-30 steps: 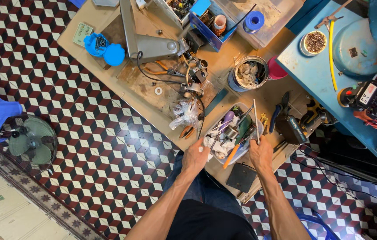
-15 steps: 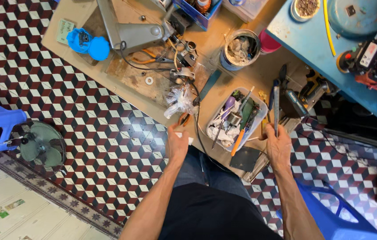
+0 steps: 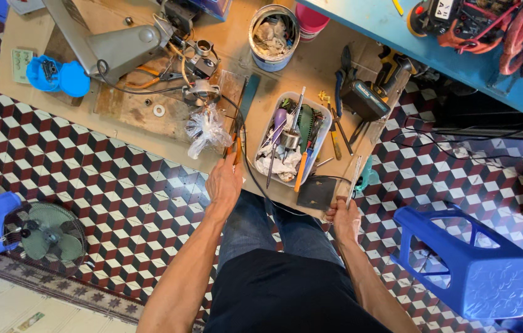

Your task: The person unpacks small electronic components from plastic bags on a workbench, wipes them with a cloth, and places them into containers. The person also moves a multimeter and other tools on the bench.

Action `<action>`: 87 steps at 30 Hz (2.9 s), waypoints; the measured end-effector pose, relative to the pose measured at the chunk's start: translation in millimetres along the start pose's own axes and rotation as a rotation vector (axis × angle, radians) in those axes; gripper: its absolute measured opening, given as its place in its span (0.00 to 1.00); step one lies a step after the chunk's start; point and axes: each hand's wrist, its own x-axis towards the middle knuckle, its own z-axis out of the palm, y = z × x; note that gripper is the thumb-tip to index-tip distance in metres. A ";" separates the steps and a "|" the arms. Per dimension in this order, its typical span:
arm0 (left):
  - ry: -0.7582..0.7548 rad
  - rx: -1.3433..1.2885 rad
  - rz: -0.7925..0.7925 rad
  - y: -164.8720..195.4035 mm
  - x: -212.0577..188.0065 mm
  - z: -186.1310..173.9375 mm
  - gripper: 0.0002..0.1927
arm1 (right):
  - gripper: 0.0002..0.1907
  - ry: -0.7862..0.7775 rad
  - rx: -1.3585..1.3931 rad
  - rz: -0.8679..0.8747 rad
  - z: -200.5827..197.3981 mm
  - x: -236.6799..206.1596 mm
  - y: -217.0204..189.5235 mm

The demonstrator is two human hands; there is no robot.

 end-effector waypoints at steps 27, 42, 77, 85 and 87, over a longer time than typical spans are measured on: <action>-0.071 -0.341 -0.014 103.8 88.5 -83.5 0.19 | 0.20 -0.299 -0.059 -0.020 62.2 -8.0 -107.6; -0.416 0.259 0.424 133.6 262.4 -67.0 0.43 | 0.15 0.091 -0.144 -0.061 71.8 -76.3 -153.4; -0.630 -0.036 0.247 113.4 301.0 -146.6 0.43 | 0.13 0.401 -0.302 -1.040 208.4 -101.5 -625.3; -0.717 -0.237 0.172 94.2 310.0 -182.0 0.40 | 0.10 0.403 -0.605 -1.276 272.7 12.8 -727.2; -0.757 -0.219 0.173 95.2 316.7 -194.1 0.41 | 0.11 0.426 -0.701 -1.104 286.4 41.1 -731.7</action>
